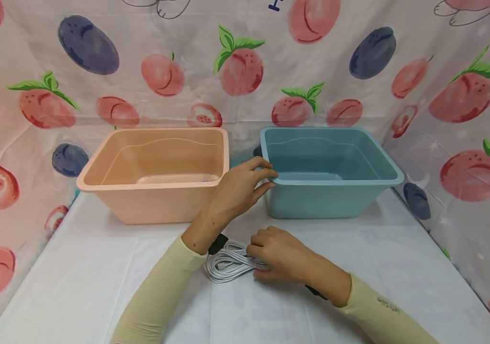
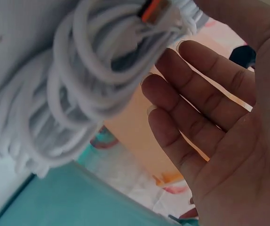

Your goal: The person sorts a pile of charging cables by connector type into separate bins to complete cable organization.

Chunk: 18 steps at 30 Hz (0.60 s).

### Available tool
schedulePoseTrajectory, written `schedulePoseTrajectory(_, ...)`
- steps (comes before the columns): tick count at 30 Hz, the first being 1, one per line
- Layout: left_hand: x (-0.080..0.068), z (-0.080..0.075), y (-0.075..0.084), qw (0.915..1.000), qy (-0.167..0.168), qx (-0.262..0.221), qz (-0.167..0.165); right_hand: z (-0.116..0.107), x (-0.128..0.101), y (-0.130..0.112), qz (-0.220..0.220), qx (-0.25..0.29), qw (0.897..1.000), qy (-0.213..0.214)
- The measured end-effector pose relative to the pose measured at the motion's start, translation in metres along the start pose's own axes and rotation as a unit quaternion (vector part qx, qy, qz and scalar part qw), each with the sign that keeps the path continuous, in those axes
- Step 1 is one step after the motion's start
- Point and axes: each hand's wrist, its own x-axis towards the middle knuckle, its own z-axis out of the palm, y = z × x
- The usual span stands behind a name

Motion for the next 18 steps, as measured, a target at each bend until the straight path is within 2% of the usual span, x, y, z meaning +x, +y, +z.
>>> schedulePoseTrajectory(10, -0.001, 0.0, 0.0, 1.0, 0.002, 0.0, 0.002, 0.004, 0.004, -0.008, 0.012, -0.028, 0.999, -0.019)
schedulePoseTrajectory(18, 0.0, 0.001, 0.0, 1.0, 0.005, 0.003, 0.003, 0.006, 0.005, -0.012, 0.02, -0.03, 0.999, -0.024)
